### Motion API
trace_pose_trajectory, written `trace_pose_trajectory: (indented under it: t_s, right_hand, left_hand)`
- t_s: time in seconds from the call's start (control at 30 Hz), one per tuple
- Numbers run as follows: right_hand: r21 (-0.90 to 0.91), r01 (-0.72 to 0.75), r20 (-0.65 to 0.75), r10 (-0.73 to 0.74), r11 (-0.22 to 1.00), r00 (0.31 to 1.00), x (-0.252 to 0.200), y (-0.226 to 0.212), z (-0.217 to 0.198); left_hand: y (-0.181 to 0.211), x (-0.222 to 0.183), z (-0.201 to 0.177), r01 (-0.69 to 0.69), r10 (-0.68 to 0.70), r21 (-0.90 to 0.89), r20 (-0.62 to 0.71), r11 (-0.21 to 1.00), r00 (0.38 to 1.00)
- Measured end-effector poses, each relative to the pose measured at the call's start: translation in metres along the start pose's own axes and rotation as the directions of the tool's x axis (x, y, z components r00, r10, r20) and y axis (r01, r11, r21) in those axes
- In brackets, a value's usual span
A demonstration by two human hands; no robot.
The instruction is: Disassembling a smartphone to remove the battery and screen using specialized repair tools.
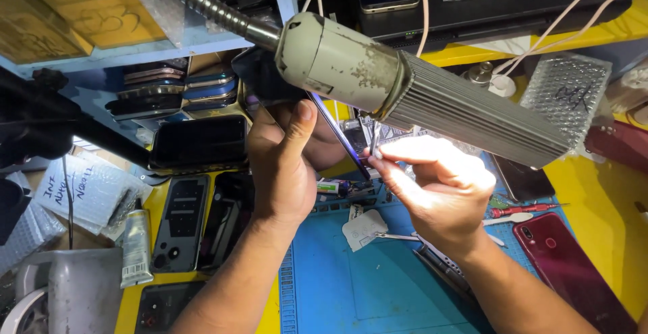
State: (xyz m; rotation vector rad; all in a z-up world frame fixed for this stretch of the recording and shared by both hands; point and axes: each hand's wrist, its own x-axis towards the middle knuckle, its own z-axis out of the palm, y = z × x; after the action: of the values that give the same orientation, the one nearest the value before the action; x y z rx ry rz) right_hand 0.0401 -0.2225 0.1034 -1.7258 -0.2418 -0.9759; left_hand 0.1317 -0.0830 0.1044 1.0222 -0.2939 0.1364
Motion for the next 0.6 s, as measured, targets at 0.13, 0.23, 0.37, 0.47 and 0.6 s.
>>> trace_pose_trajectory:
  t_s: [0.13, 0.23, 0.37, 0.47, 0.6]
  right_hand:
    - [-0.099, 0.150, 0.032, -0.148, 0.984, 0.989, 0.003, -0.003, 0.003]
    - [-0.053, 0.157, 0.030, -0.155, 0.986, 0.987, 0.001, 0.000, 0.005]
    - [-0.020, 0.084, 0.013, -0.084, 0.996, 0.996, -0.003, 0.000, 0.006]
    - [-0.001, 0.005, -0.064, -0.005, 1.000, 0.998, -0.011, -0.007, 0.003]
    - [-0.059, -0.191, 0.107, 0.197, 0.980, 0.975, -0.022, -0.011, -0.033]
  left_hand:
    - [0.008, -0.002, 0.006, -0.023, 0.023, 0.022, -0.006, 1.000, 1.000]
    - [0.011, -0.004, 0.006, -0.052, 0.052, 0.048, 0.003, 0.997, 0.999]
    - [0.014, -0.006, 0.002, -0.097, 0.097, 0.007, 0.066, 0.995, 0.993]
    - [0.016, -0.010, -0.009, -0.094, 0.117, 0.273, -0.072, 0.958, 0.991]
    - [0.013, -0.037, -0.040, -0.078, 0.119, 0.534, -0.043, 0.842, 0.992]
